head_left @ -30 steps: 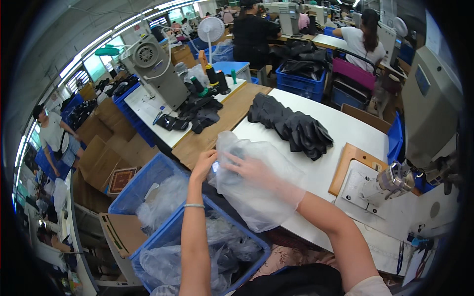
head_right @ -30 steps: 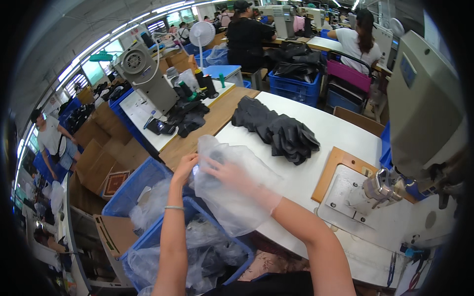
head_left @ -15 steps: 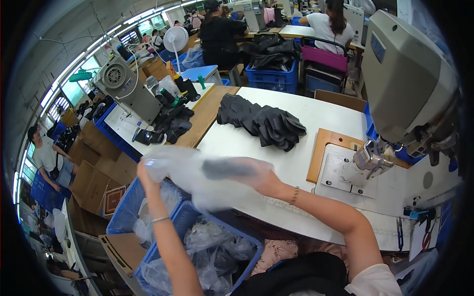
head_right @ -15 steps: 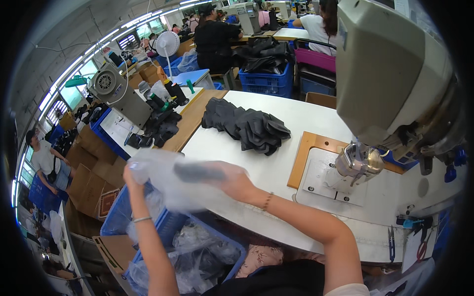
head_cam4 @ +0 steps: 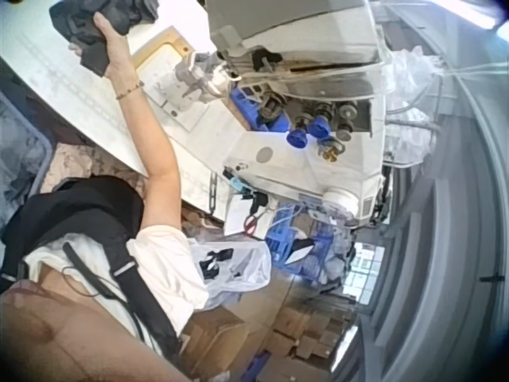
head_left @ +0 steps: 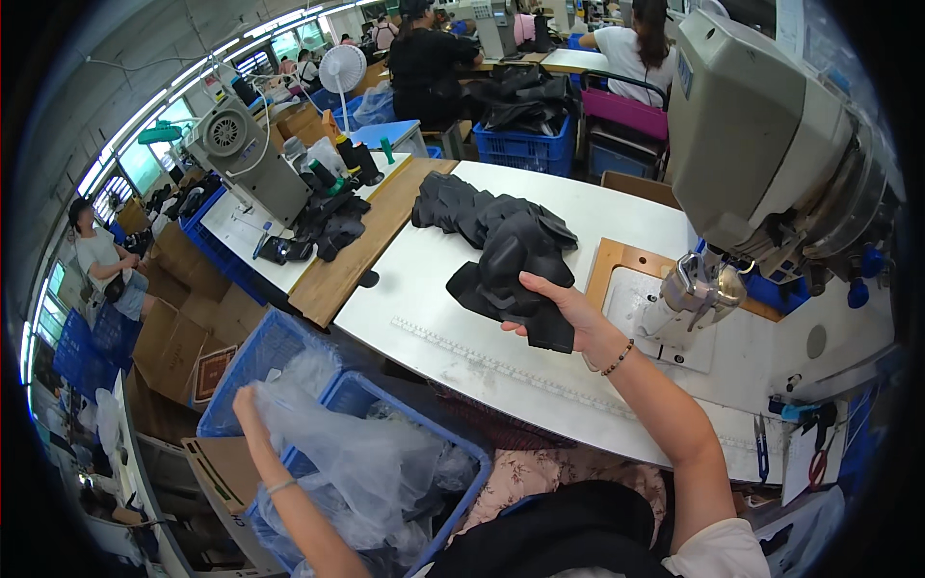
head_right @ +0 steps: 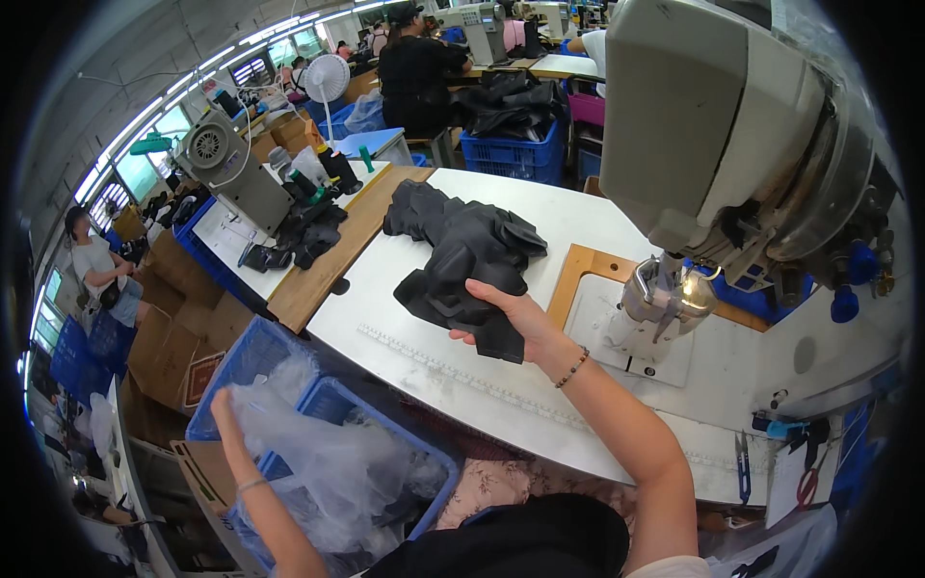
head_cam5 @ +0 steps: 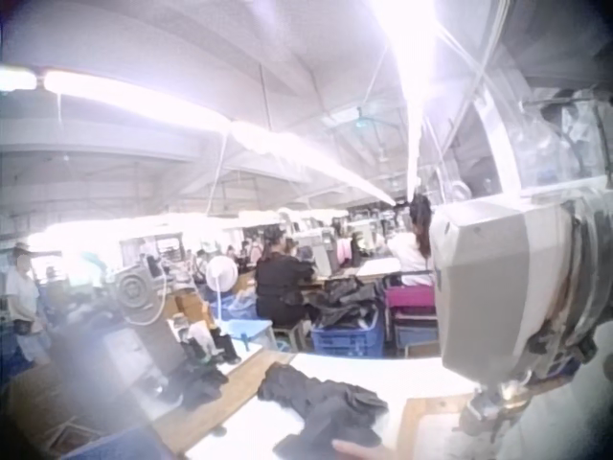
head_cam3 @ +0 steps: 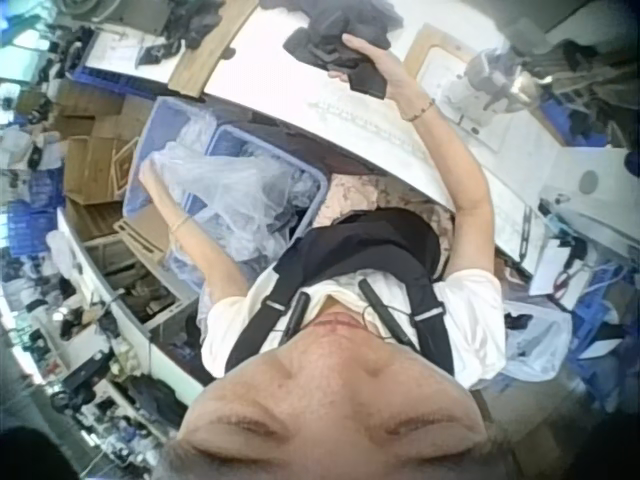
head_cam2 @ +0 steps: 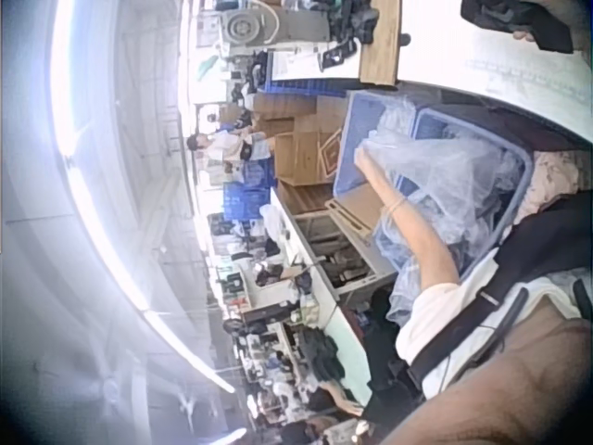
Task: The person sorts and stacks black shoe uppers by hand, taking them from a plastic bin and placing them onto a workbench.
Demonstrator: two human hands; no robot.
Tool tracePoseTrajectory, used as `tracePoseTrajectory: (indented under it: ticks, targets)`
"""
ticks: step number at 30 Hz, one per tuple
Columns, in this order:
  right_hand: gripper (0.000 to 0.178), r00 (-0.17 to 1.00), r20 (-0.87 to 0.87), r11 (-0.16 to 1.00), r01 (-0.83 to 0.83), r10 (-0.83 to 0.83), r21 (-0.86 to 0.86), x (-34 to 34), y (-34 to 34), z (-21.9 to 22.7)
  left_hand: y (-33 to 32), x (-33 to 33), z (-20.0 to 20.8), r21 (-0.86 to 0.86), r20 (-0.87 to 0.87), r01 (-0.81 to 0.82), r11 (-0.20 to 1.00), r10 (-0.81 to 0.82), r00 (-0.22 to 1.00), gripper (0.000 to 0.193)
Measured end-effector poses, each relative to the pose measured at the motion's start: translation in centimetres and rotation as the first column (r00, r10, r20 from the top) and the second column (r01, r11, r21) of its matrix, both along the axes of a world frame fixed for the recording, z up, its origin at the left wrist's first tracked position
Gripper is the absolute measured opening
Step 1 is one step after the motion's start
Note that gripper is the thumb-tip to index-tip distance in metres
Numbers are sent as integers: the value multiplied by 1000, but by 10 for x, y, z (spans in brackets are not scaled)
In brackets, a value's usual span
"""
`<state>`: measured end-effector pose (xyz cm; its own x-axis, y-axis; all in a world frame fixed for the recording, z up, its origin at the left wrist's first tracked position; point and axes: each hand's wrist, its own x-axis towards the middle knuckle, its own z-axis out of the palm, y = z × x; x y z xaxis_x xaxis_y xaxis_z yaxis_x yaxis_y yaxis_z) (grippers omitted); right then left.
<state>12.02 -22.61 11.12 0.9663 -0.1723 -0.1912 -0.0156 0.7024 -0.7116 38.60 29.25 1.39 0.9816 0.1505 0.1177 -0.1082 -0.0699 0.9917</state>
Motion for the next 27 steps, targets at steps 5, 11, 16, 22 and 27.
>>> tracePoseTrajectory:
  ticks: [5, 11, 16, 22, 27]
  targets:
    - [42, 992, -116, 998, -48, 51, 31, 0, -2, -4, -20, -62, -99, 739, -200, 242, 629, -138, 970, 11]
    - [46, 981, -121, 948, -176, 149, -265, -8, -14, -1, -91, -142, -132, 633, -773, 654, -414, -293, 563, 42]
    - [39, 870, -296, 719, -492, 394, -490, -12, -25, 22, -222, -170, 48, 595, 99, 522, 611, -700, 707, 46]
    - [35, 716, -459, 388, -682, 526, -620, 12, -31, 39, -333, -198, 83, -210, -116, 872, 442, -897, 427, 52]
    - [68, 948, -318, -295, -308, -16, -904, 26, -85, 33, -404, -185, 69, -354, 10, 810, 468, -864, 504, 37]
